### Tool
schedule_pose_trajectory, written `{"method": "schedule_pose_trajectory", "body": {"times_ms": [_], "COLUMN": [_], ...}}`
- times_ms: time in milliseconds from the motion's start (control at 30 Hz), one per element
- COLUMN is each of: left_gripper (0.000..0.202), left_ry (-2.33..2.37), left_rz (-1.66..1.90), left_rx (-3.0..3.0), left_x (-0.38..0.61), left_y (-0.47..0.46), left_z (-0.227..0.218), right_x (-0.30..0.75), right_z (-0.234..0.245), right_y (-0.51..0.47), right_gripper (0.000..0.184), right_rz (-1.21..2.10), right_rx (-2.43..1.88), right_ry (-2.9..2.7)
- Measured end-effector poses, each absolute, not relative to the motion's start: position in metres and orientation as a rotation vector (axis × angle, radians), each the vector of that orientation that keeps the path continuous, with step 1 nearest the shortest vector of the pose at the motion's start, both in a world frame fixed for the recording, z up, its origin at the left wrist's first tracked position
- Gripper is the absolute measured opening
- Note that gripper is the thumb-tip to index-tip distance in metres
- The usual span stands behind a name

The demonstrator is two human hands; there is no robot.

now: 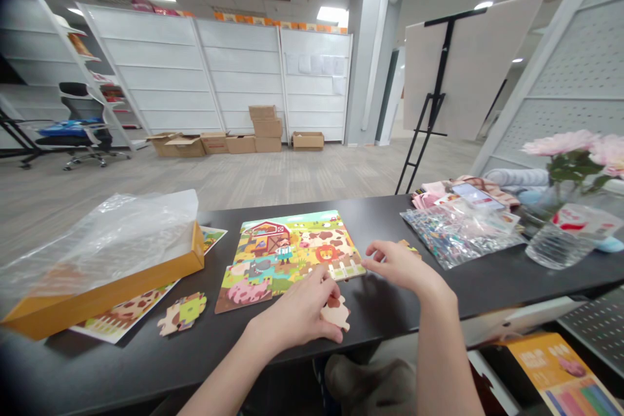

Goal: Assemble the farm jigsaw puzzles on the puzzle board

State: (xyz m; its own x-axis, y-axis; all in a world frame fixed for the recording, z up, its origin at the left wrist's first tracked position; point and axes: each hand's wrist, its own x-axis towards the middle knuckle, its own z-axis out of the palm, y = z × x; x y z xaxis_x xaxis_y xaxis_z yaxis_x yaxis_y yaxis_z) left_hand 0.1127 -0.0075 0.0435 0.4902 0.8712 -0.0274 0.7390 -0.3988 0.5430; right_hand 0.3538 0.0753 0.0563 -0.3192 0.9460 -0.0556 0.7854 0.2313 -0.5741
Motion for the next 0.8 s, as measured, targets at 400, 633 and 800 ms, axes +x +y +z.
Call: {"method": "schedule_pose_trajectory", "body": {"times_ms": [400, 633, 800], "left_gripper": [0.023, 0.01, 0.01], "left_ry": [1.099, 1.153, 1.184], "left_rz": [0.665, 1.143, 1.243], "left_rx": [1.959, 1.603, 1.515], "left_x": [0.098, 0.083, 0.083], "left_y": [0.002, 0.027, 0.036], "left_z": [0.036, 0.031, 0.032], "right_x": [0.341, 0.316, 0.287], "right_z": [0.061, 0.056, 0.052], "right_y": [0.077, 0.082, 0.084], "right_gripper": [0.039, 0.041, 0.039], "right_rz": [0.948, 1.27, 1.432], "right_rx": [-1.353, -1.071, -0.924], "right_ry": [-2.212, -2.044, -1.872]}}
